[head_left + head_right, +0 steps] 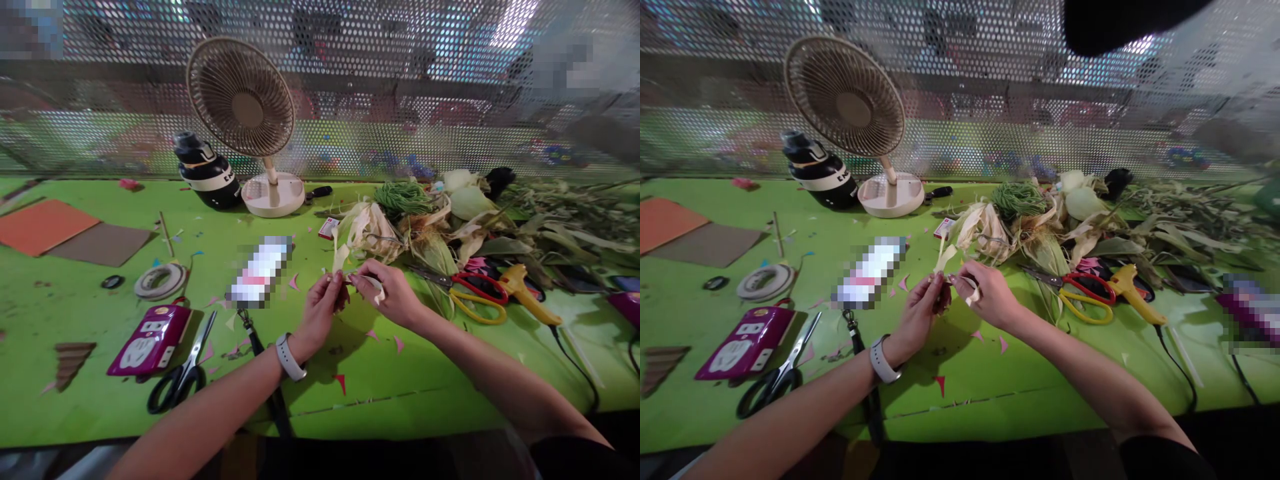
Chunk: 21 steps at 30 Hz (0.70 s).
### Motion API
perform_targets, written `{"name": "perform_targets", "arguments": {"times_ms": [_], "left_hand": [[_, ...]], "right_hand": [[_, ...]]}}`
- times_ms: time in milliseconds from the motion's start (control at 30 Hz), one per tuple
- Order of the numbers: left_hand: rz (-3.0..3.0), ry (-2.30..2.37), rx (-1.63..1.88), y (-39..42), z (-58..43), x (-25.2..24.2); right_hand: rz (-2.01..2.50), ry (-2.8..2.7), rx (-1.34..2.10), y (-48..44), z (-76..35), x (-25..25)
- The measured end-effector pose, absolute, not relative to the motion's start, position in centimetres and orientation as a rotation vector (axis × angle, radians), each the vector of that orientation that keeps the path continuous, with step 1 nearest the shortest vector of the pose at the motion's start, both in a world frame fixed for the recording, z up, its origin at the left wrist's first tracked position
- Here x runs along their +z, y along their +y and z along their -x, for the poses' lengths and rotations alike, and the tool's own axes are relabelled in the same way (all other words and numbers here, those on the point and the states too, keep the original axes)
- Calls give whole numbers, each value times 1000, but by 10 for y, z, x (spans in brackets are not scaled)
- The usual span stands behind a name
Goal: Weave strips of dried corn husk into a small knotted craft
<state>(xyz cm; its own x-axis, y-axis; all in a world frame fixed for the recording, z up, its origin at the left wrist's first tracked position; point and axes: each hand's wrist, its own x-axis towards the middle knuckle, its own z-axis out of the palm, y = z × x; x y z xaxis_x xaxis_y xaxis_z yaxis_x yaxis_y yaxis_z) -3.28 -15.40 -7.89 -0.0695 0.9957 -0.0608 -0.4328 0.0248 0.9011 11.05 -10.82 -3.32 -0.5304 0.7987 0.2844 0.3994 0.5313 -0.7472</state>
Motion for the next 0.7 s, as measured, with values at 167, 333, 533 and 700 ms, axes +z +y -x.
{"name": "perform_targets", "arguments": {"times_ms": [167, 333, 533, 700], "left_hand": [[-808, 984, 1402, -152, 32, -77], [-670, 1018, 1451, -151, 32, -71], [-651, 1064, 1502, -147, 33, -72], [-694, 1091, 1494, -146, 35, -75]], "right_hand": [[1017, -2060, 1033, -106, -112, -32], [1084, -1956, 1226, -106, -111, -40], [1230, -1907, 1485, -107, -108, -41], [1297, -2153, 1380, -113, -109, -40]]}}
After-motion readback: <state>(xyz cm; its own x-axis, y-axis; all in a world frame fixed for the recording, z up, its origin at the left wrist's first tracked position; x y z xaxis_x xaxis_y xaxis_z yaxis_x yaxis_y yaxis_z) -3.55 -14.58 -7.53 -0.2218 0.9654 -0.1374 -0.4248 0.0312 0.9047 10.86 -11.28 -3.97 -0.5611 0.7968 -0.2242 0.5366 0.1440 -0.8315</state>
